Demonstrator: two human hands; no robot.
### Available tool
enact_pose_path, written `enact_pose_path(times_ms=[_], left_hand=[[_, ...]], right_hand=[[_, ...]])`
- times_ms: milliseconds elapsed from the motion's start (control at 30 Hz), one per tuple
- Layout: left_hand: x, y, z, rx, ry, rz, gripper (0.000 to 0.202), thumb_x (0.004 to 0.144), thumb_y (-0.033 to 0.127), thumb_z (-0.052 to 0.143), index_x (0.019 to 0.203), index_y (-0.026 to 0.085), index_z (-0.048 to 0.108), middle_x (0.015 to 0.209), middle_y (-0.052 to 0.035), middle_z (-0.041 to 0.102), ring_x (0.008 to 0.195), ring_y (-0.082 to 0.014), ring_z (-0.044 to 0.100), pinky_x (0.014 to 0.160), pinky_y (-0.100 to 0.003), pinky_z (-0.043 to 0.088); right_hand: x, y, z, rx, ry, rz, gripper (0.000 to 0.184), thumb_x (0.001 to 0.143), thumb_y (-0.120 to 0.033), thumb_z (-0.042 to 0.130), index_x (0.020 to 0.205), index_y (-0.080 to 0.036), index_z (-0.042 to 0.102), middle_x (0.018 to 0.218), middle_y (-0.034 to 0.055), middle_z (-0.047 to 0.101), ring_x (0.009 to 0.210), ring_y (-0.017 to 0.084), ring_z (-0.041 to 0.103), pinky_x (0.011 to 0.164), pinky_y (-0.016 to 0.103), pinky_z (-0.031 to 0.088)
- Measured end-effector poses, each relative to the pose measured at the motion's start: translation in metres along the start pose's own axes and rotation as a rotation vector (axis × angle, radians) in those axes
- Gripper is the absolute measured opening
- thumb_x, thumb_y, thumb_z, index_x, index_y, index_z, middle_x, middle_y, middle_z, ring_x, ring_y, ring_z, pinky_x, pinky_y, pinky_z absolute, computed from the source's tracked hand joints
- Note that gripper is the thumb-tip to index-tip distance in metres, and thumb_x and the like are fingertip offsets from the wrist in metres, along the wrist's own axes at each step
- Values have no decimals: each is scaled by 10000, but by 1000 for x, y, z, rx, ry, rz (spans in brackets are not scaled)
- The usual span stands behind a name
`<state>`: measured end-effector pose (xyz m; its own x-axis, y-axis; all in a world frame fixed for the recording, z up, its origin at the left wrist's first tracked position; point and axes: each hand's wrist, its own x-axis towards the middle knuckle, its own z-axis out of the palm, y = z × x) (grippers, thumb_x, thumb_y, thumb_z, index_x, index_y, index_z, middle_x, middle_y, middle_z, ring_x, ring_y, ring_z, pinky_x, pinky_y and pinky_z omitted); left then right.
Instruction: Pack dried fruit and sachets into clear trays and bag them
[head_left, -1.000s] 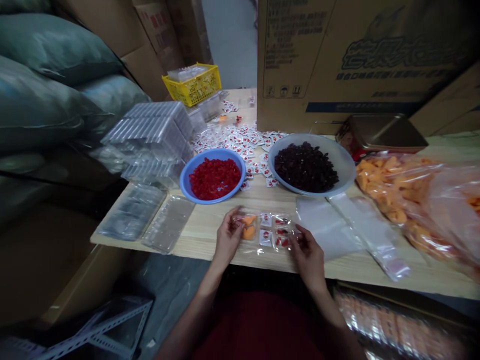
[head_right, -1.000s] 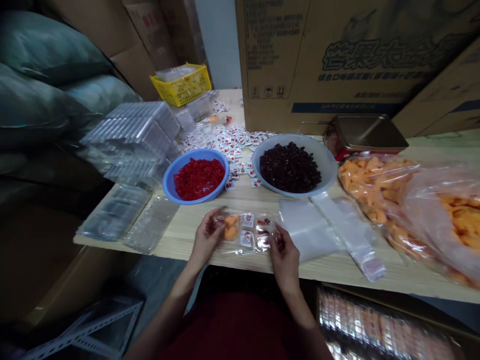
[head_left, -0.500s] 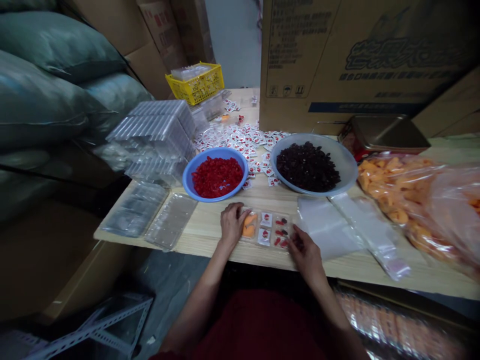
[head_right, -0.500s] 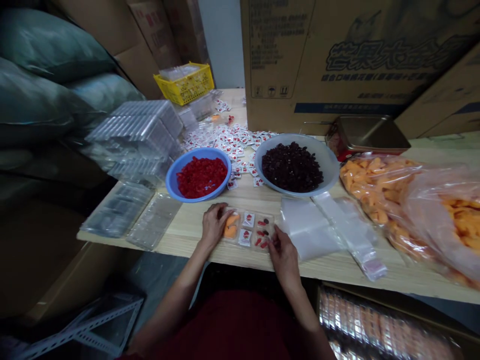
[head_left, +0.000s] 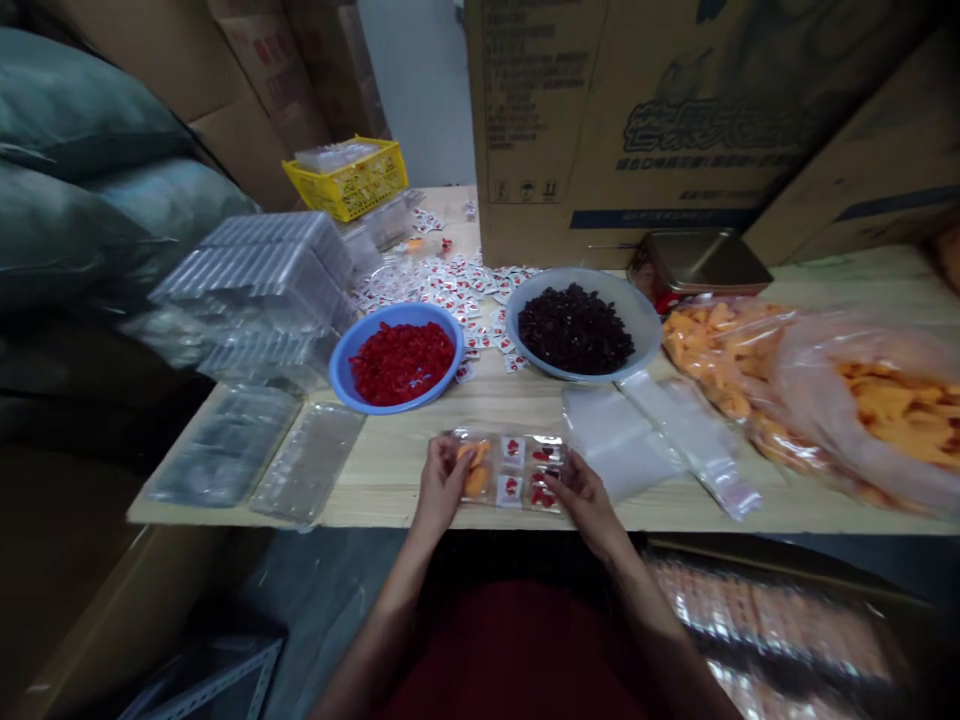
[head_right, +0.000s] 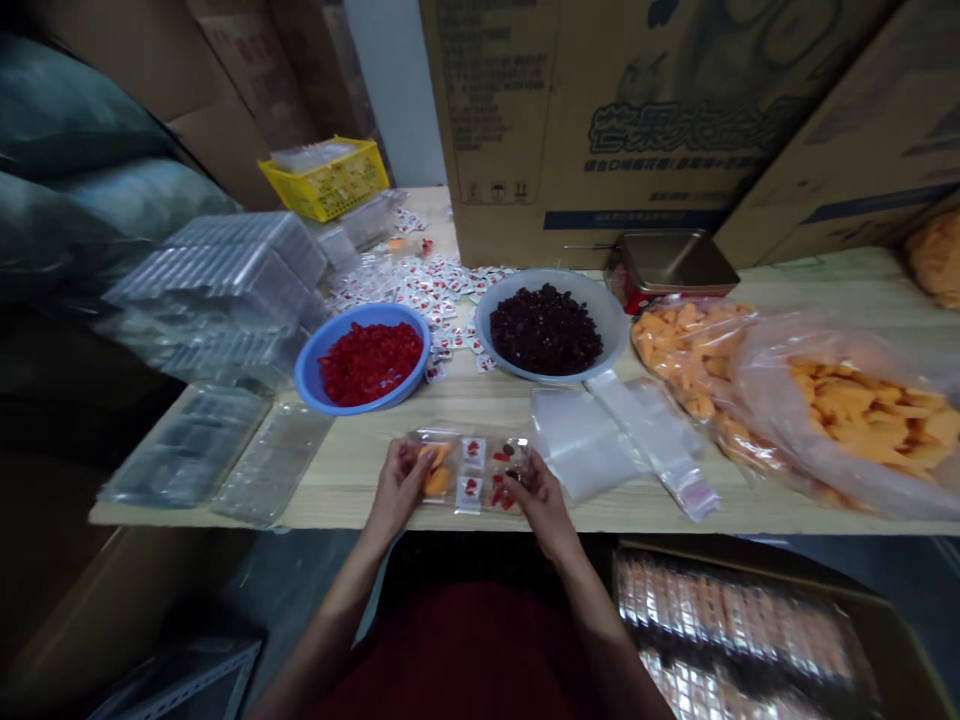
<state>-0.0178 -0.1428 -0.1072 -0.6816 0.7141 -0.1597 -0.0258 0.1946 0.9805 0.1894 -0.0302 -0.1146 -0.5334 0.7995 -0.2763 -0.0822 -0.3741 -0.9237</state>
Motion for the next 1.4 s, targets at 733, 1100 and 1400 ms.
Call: enact_pose_path(times_ms=[733,1100,1400], left_hand=[[-23,5,-20,-743,-3,-591,418,819,90,690,1228,157,637,1119,-98,747,910,-203,747,860,-319,615],[-31,19,5,-793,-6,-617,380,807,115,714,1182,162,677,1151,-83,737,947,-193,735,883,-297,602],[-40,12,58,-681,-158,-492,455,748,321,818,1162,183,689,1144,-97,739,1038,-234,708,958,-347,547]], right_hand=[[25,-40,-44,-1382,122,-184,214,825,-69,576,650,-189,601,850,135,636,817,235,591,638,296,446],[49,-50,-82,-860,-46,-62,390,738,-499,677,541,-164,646,495,-8,569,483,119,490,484,226,374],[42,-45,-79,-625,51,-114,339,755,-473,618,631,-158,632,544,-3,576,514,119,482,503,234,392]])
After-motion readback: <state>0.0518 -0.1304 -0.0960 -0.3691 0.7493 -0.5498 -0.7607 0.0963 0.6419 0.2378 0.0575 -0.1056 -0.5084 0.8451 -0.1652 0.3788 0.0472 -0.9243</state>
